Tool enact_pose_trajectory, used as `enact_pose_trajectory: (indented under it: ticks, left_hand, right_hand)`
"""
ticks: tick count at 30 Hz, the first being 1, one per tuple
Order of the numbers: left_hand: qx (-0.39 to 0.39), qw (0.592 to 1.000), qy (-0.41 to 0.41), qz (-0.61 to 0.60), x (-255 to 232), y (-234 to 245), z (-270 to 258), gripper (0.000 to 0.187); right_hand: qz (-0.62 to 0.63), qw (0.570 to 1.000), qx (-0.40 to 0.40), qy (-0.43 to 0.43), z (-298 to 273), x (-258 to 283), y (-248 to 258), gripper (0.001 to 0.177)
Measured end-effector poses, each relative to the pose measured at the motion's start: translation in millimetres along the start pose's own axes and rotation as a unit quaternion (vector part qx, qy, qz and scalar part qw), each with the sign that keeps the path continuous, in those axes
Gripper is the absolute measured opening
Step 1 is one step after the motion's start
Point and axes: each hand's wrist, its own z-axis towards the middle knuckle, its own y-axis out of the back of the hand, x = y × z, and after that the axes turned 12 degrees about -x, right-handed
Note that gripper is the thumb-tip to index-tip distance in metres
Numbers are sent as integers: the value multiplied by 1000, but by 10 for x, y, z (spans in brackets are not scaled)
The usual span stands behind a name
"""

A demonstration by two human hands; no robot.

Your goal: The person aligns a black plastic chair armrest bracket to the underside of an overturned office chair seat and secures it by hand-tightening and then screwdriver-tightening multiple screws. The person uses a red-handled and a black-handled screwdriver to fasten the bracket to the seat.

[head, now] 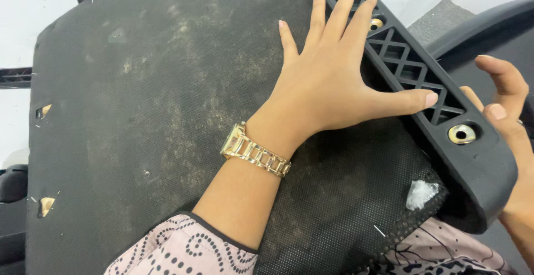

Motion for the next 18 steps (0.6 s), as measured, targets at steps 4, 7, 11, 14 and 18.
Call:
enact_pose_trajectory:
  ticks: [4,7,11,14,18]
  left_hand:
    - [-9,1000,4,1,6,-2,-23,133]
    - [-10,1000,6,5,-3,-13,-20,133]
    - [-7,1000,0,11,2,-48,-8,133]
    - [-5,1000,1,13,11,-62,-4,133]
    - [-3,1000,-3,21,16,-80,-14,133]
  right_hand:
    - [74,997,6,-22,12,-39,-15,47]
    - [73,997,4,-14,25,-18,-48,47]
    - [60,998,-11,4,53,57,-121,52]
    - [87,996,-5,17,35,138,-189,51]
    - [80,997,-3,19,31,205,-224,49]
